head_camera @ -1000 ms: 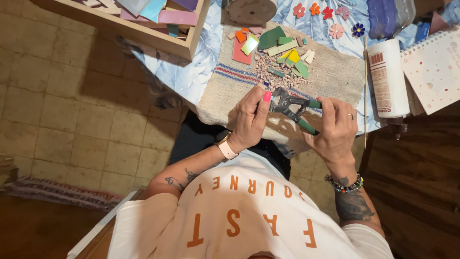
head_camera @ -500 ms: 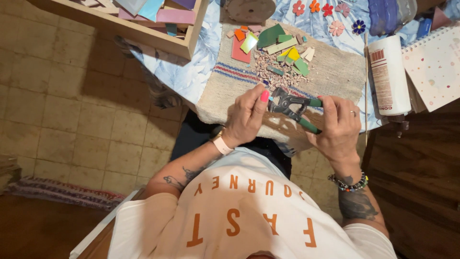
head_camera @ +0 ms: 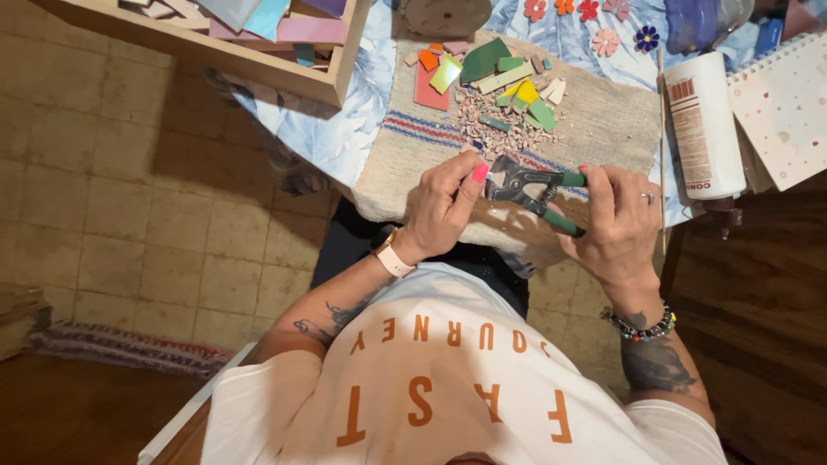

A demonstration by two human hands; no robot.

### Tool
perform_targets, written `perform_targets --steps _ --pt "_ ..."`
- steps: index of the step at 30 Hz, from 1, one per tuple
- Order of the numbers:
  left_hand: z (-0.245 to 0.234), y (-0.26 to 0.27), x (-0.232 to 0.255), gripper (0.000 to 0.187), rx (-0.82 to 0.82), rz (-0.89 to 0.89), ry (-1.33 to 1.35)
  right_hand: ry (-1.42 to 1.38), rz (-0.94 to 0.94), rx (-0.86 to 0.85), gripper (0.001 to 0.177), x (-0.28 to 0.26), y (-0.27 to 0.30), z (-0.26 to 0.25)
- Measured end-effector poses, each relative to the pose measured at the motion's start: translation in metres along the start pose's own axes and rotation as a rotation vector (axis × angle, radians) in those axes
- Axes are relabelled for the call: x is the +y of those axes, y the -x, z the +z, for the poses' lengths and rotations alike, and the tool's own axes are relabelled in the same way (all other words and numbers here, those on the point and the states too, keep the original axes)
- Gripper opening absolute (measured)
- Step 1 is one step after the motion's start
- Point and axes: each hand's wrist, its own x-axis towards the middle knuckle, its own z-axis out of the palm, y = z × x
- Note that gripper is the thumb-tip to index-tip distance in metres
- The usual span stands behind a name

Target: Cutting small colored tiles into mosaic pieces using a pair of nippers

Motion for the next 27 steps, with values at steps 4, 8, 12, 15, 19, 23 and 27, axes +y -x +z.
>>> perform_targets --steps 4,8,12,15,19,23,27 --pt "0.0001 0.0018 0.0049 0.026 0.010 -0.023 0.009 0.000 0.006 -0.001 0.044 -0.0004 0.0007 0.0014" --pt "0.0013 0.0021 0.0061 0.027 0.024 -0.017 0.002 0.023 0.001 0.001 0.041 0.0005 0.0025 0.0020" --pt "0.0042 0.0020 0.0045 0.028 0.035 0.012 0.025 0.021 -0.010 0.007 0.039 0.0017 0.0025 0.0021" --pt "0.0034 0.0016 0.0043 0.028 0.035 0.019 0.030 0.025 -0.014 0.001 0.039 0.0012 0.0014 0.0013" --pt "0.0012 0.0002 0.0041 0.029 0.012 0.013 0.033 0.017 -0.010 0.003 0.039 0.0015 0.0005 0.0005" --pt "0.0023 0.0000 0.0031 0.029 0.014 0.044 0.073 -0.017 -0.007 -0.023 0.038 0.0020 0.0010 -0.0002" --pt "0.0038 0.0005 0.0032 0.029 0.026 0.049 0.107 -0.022 -0.005 -0.032 0.038 0.0028 0.0025 0.0005"
